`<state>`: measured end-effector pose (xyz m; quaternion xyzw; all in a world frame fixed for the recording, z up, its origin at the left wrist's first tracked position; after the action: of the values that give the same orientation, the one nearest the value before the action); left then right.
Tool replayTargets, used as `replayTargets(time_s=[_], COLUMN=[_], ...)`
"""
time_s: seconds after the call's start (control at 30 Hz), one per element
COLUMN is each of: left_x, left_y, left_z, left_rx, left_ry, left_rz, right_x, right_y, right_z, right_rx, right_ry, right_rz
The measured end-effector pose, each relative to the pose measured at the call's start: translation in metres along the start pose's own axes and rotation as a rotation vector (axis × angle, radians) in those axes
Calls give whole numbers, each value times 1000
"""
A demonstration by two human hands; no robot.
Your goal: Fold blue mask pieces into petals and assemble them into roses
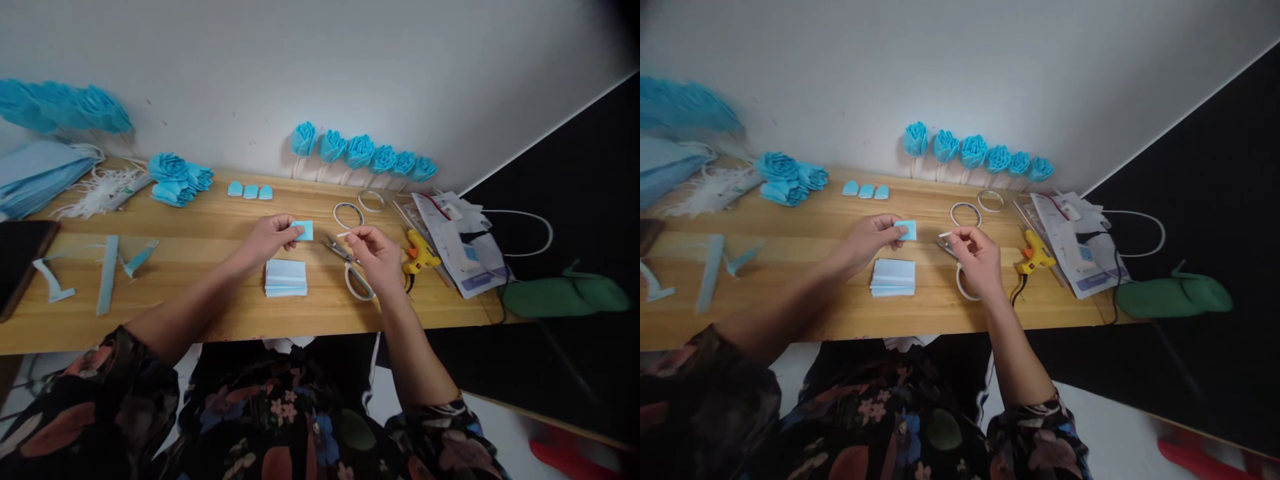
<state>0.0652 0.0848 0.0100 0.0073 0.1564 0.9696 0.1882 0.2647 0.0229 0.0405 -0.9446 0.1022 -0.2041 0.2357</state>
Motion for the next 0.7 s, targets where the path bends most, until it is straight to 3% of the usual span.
replayTargets(time_s=[0.17, 0.33, 0.47, 0.7], left_x=[-5, -9, -10, -11], left_y=[3, 4, 6, 9], left_z=[0, 0, 1, 0], left_rx=[28, 48, 59, 88], left_ry=[6, 8, 17, 52], left_rz=[-50, -89, -88, -101], right_x=[-21, -36, -40, -45], right_y=[-7, 0, 4, 4], right_z=[-52, -73, -76, -69], right_rx=[426, 800, 879, 805], right_ry=[226, 534, 637, 711], right_rz=[-4, 8, 10, -79])
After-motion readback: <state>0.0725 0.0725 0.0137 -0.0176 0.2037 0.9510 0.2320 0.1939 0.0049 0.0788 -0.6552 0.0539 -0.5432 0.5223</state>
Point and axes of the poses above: each hand's wrist, its own y-axis away from the middle knuckle, its own x-axis out of the back of the hand, z = x × y, the point moved 8 cm from there along -y, towards the middle knuckle, and after that the axes turned 13 degrees about x, right-handed, at the moved point
